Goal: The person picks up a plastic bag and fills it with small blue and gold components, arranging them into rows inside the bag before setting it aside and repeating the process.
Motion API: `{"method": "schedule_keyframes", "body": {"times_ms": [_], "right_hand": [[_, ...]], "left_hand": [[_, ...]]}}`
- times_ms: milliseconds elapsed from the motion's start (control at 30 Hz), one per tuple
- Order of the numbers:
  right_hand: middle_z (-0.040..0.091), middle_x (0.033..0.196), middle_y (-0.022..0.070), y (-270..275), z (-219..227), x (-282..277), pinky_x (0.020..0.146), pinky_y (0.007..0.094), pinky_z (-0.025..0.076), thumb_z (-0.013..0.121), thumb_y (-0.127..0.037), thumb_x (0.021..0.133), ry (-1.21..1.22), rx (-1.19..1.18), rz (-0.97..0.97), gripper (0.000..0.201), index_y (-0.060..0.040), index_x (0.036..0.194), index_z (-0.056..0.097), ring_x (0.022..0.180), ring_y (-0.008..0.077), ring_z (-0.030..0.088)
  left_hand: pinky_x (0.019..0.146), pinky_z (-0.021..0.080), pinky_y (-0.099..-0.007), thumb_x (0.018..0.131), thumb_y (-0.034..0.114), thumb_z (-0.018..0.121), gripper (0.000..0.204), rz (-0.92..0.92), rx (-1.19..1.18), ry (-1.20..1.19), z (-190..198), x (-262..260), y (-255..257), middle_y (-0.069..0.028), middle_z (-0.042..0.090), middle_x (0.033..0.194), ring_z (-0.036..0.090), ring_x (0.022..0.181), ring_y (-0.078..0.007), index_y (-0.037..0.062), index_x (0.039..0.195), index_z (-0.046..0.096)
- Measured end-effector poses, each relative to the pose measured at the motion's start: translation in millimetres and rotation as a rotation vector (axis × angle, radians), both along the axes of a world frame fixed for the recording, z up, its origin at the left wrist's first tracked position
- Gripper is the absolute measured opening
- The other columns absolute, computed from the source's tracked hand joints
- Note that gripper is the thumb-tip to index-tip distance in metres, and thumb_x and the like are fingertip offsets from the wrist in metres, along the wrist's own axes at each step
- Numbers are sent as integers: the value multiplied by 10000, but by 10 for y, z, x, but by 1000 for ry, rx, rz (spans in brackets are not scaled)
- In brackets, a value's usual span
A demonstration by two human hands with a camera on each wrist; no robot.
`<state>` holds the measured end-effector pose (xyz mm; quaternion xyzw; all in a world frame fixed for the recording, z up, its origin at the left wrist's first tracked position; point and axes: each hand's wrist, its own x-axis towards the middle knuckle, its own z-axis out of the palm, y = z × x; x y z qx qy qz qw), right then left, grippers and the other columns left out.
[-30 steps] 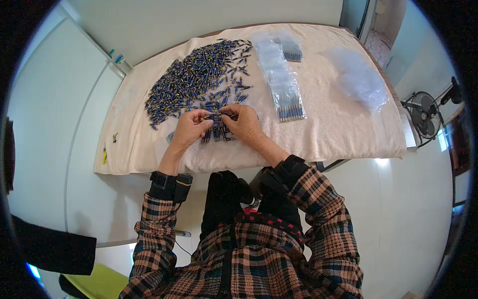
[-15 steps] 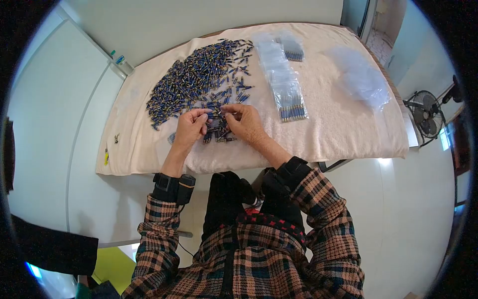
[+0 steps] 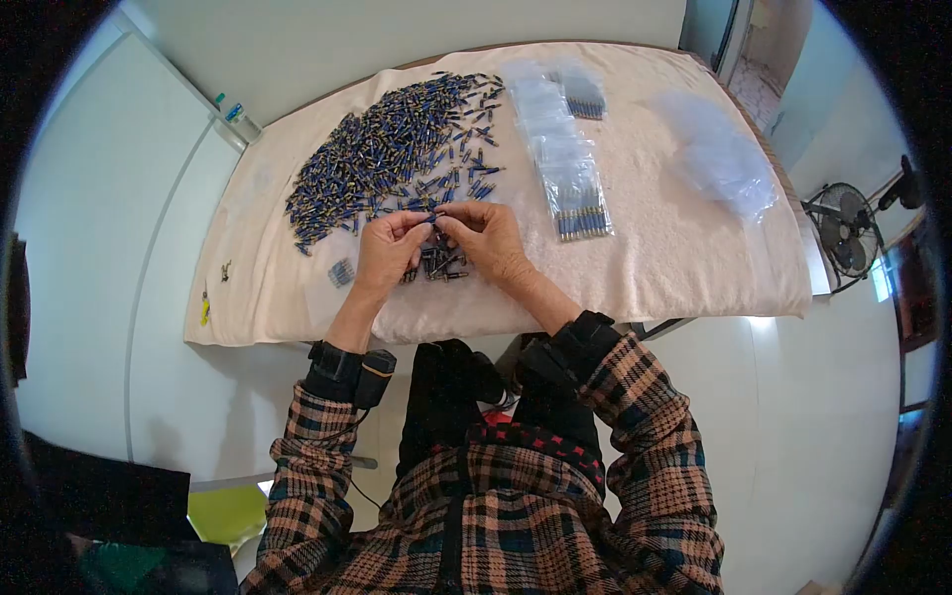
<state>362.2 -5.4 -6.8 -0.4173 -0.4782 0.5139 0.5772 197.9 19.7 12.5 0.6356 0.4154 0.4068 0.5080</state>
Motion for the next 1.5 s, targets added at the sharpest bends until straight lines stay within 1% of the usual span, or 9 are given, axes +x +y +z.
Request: {"method": "schedule_keyframes", "body": {"times_ms": [167,267,567,667,900,1033,1300,1400,1500], "right_hand": [[662,764,28,43,-61,25,471,171,441,666,-124,833,22,-6,38,174,-17,969,671,602,45,579],[636,717,13,24,-22,19,411,158,388,632,-120,863,56,-28,14,137,-16,943,669,536,36,529],[613,708,13,53,-32,43,444,165,392,616,-150,881,160,-26,23,144,-15,923,640,525,44,507],[604,704,6,57,-28,35,464,169,391,609,-159,888,258,-31,-34,140,-23,907,634,535,45,502],[595,685,-8,57,-13,62,452,172,402,629,-167,873,231,-54,36,136,-31,880,632,529,42,503],[582,669,-16,53,-22,54,443,170,379,628,-174,875,141,-54,73,135,-40,856,625,510,37,483],[567,653,-22,8,29,17,426,166,348,627,-158,875,111,-68,26,116,-44,849,619,488,31,463],[566,652,-22,15,26,19,427,167,355,629,-150,873,107,-53,6,110,-41,857,620,489,32,467],[565,650,-22,14,19,1,430,169,364,630,-143,873,93,-51,-4,109,-35,864,619,489,34,470]], "left_hand": [[390,337,-159,862,89,621,218,-58,-80,-35,56,-65,-40,7,598,644,469,454,-25,-27,1046,612],[389,343,-158,862,91,622,220,-70,-118,-67,105,-76,-76,2,597,648,476,460,-26,-31,1044,610],[387,371,-168,856,75,623,201,-8,-100,-111,50,-189,-18,-55,647,753,519,486,-50,-32,1025,602],[392,381,-171,852,65,622,185,10,-109,-131,9,-225,6,-70,660,783,529,490,-59,-29,1011,602],[404,402,-176,854,60,619,148,38,-128,-240,6,-208,-21,-83,669,804,544,503,-70,-24,976,610],[428,422,-176,860,65,612,146,2,-136,-220,33,-204,-42,-73,664,787,555,522,-72,-23,977,611],[488,425,-175,862,56,602,125,121,-58,-39,34,-190,-44,-23,611,705,518,529,-53,-25,957,611],[501,405,-152,850,54,603,112,161,237,167,45,-199,-9,-18,624,738,529,588,-29,-5,938,637],[525,404,-145,856,57,593,109,70,174,49,64,-175,-36,-6,622,735,523,605,-21,-4,932,642]]}}
